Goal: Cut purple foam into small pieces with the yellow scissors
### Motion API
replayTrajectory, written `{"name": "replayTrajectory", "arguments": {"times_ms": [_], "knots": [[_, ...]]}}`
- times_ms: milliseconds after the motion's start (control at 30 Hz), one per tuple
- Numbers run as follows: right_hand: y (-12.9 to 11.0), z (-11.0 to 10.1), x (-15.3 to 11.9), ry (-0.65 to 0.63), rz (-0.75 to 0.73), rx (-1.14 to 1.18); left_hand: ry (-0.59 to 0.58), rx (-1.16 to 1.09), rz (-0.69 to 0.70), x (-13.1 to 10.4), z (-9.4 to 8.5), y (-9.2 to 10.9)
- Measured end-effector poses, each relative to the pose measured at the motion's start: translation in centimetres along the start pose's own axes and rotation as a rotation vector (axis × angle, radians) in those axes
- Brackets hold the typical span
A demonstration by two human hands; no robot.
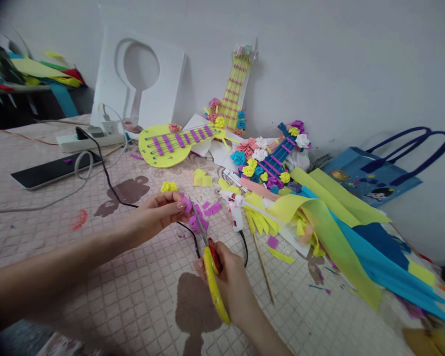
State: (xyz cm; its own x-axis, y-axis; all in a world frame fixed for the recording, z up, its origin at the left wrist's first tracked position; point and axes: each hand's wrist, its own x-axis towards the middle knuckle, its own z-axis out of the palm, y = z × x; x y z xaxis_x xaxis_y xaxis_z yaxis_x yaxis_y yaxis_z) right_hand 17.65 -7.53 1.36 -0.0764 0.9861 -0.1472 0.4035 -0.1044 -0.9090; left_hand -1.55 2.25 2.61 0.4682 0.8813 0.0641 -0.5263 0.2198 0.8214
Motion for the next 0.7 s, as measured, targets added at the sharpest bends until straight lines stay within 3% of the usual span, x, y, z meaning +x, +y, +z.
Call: {"name": "replayTrajectory", "arguments": {"times_ms": [333,700], "knots": [[-0.2,-0.6,-0.3,-0.194,0.013,0.043,-0.072,0.120,-0.040,0.4,-0.9,0.7],[-0.6,-1.0,-0.1,-0.161,-0.005,-0.026,-0.047,0.177,-0.093,0.5,-1.0,1.1]]}}
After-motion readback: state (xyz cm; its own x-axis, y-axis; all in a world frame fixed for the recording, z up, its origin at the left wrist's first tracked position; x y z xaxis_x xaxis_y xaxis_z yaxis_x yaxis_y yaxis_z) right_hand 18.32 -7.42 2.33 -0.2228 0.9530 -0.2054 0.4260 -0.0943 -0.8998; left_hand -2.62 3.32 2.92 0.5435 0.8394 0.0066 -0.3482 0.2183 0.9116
